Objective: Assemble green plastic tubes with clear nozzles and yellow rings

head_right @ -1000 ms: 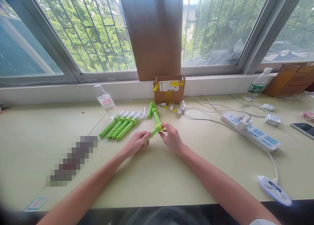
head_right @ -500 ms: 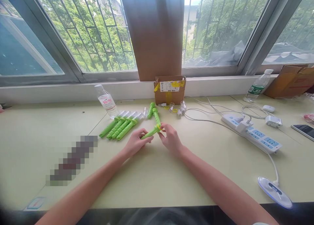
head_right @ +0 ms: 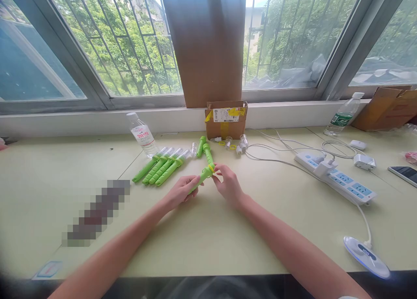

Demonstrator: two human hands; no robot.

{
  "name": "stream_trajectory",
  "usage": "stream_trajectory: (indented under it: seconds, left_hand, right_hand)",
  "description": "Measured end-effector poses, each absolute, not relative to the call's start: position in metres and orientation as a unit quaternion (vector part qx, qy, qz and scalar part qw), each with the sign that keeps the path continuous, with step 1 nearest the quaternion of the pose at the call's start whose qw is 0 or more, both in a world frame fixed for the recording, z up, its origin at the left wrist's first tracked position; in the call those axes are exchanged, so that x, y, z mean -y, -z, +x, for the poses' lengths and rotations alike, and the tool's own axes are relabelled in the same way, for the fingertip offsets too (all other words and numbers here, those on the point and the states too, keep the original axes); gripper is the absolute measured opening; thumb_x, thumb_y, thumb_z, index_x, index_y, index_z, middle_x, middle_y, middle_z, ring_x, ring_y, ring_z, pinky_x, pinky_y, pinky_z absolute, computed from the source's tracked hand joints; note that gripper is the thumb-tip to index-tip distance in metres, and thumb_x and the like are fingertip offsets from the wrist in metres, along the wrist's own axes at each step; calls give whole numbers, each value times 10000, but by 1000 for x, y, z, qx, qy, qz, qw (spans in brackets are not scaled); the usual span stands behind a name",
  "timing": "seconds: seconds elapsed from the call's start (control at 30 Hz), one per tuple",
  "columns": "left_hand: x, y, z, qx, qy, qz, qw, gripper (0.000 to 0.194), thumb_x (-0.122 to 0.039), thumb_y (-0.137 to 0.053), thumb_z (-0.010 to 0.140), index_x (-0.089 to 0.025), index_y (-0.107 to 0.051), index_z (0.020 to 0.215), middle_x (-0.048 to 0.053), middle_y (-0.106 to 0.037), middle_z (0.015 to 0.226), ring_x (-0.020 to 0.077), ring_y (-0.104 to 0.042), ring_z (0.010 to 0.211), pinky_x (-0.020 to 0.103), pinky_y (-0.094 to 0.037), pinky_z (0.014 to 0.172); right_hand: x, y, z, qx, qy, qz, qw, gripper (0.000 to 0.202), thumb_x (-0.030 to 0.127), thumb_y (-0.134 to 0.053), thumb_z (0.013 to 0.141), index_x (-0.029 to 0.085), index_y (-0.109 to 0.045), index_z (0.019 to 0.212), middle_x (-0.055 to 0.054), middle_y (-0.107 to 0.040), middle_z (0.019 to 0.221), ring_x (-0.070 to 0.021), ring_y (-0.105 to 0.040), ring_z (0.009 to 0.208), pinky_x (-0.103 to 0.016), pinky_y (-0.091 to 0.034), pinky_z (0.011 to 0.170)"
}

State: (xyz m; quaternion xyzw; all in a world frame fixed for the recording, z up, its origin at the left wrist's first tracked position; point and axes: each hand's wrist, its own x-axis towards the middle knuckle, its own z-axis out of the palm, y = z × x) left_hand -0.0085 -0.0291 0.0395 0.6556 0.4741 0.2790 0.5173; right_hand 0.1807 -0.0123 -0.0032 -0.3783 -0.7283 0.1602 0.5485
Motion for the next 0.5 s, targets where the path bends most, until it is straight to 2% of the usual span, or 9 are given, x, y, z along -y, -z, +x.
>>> stream_trajectory:
  seconds: [0.07, 0.17, 0.27, 0.37, 0.5]
  left_hand:
    - [31, -40, -8, -474, -281, 649, 525, 465, -593, -411, 835, -152, -558, 844, -46, -481, 502, 46, -312, 363, 177, -227, 363]
    - [33, -41, -7, -486, -296, 637, 520, 403, -563, -558, 764, -187, -485, 888, -81, -468, 486, 42, -304, 362, 161, -221, 364]
    - [33, -41, -7, -487, -307, 633, 518, 399, -521, -643, 711, -203, -442, 846, -80, -512, 503, 39, -311, 348, 156, -211, 348]
    - [33, -41, -7, -470, -320, 629, 530, 379, -521, -623, 730, -193, -440, 784, -29, -600, 591, 47, -383, 348, 166, -254, 340]
    - [32, -39, -5, -464, -330, 633, 525, 382, -539, -598, 739, -169, -509, 765, 27, -647, 694, 88, -517, 442, 187, -348, 372]
  right_hand:
    - [12, 3, 181, 729, -163, -375, 550, 92, 237, -554, 836, 231, -502, 910, -73, -640, 1077, -211, -638, 958, -411, -598, 760]
    - [13, 3, 180, 731, -161, -366, 553, 98, 244, -558, 835, 235, -505, 916, -65, -640, 1073, -210, -634, 976, -407, -598, 764]
    - [15, 2, 179, 729, -155, -361, 561, 99, 242, -557, 838, 239, -508, 924, -63, -635, 1085, -209, -625, 1001, -405, -598, 770]
    - [16, 1, 178, 728, -151, -361, 563, 101, 245, -551, 843, 243, -505, 933, -66, -628, 1107, -209, -621, 1008, -414, -599, 766]
    - [17, -1, 178, 727, -155, -367, 559, 117, 246, -566, 835, 240, -494, 928, -68, -631, 1103, -221, -604, 1058, -413, -597, 766]
